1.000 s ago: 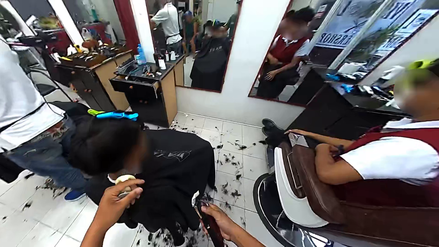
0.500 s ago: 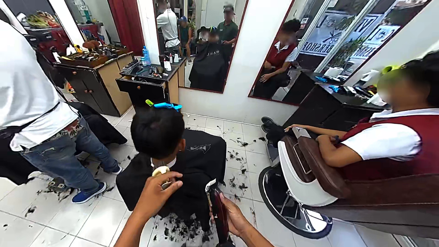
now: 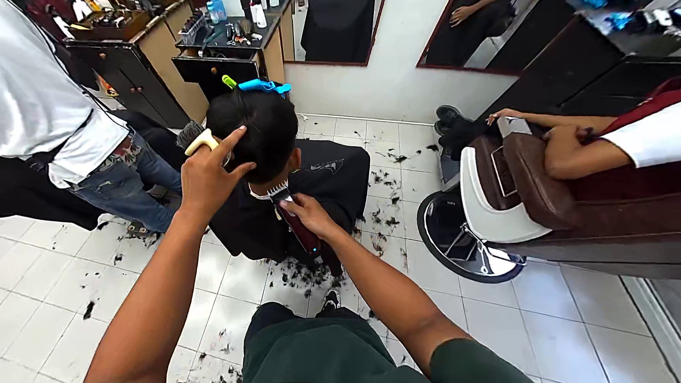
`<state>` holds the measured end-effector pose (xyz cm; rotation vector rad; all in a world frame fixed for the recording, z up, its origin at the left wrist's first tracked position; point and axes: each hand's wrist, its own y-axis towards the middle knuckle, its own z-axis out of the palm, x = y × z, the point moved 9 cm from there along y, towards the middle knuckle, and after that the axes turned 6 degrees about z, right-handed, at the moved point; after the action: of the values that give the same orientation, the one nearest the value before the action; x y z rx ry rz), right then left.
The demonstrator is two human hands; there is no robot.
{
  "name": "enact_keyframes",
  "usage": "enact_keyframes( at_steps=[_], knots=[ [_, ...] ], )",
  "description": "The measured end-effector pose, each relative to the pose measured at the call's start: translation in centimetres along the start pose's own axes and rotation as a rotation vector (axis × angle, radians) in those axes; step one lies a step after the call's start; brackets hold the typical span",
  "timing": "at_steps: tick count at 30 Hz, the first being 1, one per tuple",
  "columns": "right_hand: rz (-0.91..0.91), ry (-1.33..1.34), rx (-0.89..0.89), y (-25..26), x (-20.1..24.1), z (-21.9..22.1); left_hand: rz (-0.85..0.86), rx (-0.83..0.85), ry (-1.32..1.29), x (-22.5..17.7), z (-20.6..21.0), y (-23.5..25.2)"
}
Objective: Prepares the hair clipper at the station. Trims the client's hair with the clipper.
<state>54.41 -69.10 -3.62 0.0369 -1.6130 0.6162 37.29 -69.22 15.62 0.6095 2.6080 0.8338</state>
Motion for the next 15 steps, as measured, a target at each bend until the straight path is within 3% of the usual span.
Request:
enact_keyframes(
  at_steps=[5,9,13,15],
  knots=[
    [0.016,-0.015,-0.093,1.6,0.2,1.0,0.037,0.022,-0.038,0.6,0.3,0.9],
    [-0.145,0.096,-0.141,1.5,1.2,1.7,0.065,0.058,-0.094,1.2,0.6,1.4],
    [-0.112,0.064,-0.210,1.3,1.3,2.2,0.093,0.100,-0.153,1.7,0.9,1.5],
    [-0.251,0.158,-0.259,0.7,1.5,2.6,0.108,0.120,-0.190,1.9,0.9,1.7]
  ],
)
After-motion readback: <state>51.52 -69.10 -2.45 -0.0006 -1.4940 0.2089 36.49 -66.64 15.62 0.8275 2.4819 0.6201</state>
